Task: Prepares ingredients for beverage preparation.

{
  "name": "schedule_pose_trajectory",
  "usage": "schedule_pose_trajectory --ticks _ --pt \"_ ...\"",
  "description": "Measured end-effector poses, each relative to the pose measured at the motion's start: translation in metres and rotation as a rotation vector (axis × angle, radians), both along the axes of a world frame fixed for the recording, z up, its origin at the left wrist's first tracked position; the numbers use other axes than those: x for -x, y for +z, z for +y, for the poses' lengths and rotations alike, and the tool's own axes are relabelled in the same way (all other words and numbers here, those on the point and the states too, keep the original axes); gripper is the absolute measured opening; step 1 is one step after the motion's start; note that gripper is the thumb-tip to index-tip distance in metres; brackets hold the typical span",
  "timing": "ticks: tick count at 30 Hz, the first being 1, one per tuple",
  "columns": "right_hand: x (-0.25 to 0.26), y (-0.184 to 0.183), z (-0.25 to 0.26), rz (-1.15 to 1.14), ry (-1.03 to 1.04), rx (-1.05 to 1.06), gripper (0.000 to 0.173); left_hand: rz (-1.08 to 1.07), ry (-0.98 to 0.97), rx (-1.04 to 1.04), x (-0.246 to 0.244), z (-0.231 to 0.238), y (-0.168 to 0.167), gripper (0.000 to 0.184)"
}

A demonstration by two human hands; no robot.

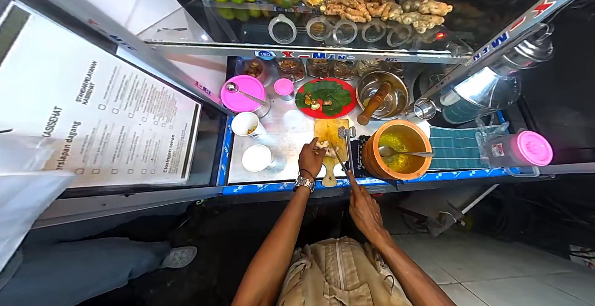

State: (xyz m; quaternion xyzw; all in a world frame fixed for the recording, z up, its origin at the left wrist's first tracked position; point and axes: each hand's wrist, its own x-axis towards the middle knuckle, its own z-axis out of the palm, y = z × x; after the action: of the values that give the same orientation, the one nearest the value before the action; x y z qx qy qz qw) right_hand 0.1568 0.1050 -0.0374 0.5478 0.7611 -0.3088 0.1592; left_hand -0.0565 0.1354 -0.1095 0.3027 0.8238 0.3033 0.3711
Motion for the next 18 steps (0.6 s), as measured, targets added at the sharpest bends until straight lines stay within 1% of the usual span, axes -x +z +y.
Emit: schedule_pose_trajectory --ticks 6,18 --pt "0.0010 0.0020 0.0032 -0.019 0.026 0.029 0.061 0.008 -0.001 0.019 0.0005 0.0009 -0.0017 0.057" --pt "0.0044 0.0012 0.0032 -0.026 0.040 0.019 0.062 -0.019 0.006 0.017 0.0029 0.0005 -0.0041 0.056"
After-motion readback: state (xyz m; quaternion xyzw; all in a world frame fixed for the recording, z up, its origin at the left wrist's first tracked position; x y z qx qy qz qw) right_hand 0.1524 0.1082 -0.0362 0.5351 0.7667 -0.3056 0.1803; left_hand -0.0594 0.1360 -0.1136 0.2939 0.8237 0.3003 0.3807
